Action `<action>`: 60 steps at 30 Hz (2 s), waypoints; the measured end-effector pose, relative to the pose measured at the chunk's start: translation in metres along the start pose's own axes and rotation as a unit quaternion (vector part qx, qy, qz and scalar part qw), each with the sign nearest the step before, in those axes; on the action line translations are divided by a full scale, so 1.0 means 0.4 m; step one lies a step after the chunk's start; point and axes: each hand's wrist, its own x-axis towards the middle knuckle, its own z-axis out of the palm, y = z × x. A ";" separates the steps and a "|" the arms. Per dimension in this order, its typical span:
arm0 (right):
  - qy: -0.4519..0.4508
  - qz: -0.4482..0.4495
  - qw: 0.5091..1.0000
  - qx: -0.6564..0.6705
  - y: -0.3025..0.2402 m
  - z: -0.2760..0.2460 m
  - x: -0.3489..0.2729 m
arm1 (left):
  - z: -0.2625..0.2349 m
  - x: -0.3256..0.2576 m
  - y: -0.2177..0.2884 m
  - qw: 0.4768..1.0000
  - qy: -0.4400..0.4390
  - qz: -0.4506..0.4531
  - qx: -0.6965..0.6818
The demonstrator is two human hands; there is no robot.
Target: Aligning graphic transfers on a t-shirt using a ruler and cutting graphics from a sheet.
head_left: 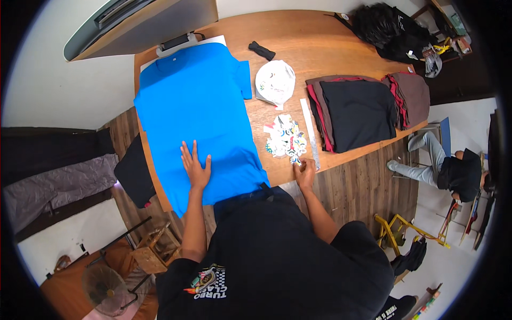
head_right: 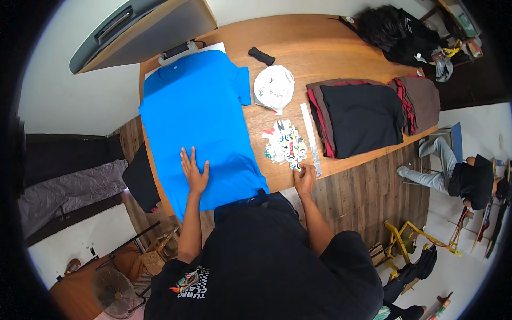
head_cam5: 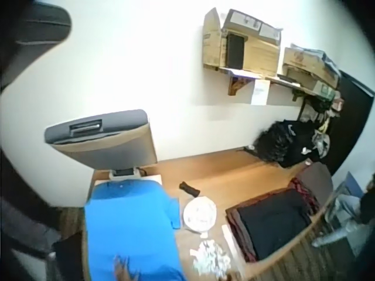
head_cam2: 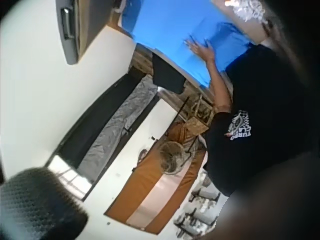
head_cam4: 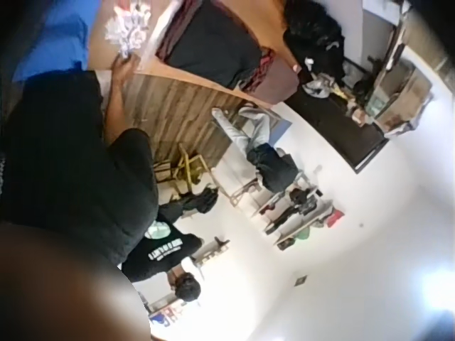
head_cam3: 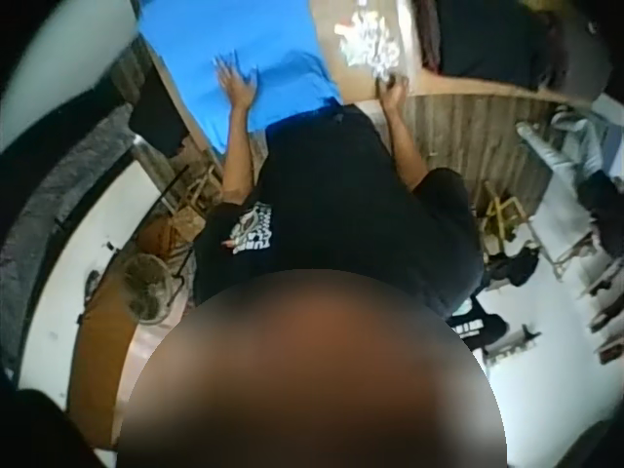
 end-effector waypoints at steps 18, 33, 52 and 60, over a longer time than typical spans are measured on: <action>-0.292 0.053 0.838 0.459 -0.419 0.020 0.123 | 0.078 -0.016 0.222 0.941 -0.127 -0.018 -0.312; -0.086 -0.085 0.981 -0.154 -0.157 0.039 0.306 | 0.111 -0.077 0.181 0.903 -0.119 -0.124 -0.394; -0.110 0.015 0.952 0.284 -0.225 0.132 0.660 | 0.111 -0.068 0.160 0.884 -0.101 -0.154 -0.430; -0.198 -0.060 0.945 0.253 -0.465 0.152 0.574 | 0.128 0.026 0.165 0.861 -0.063 -0.175 -0.474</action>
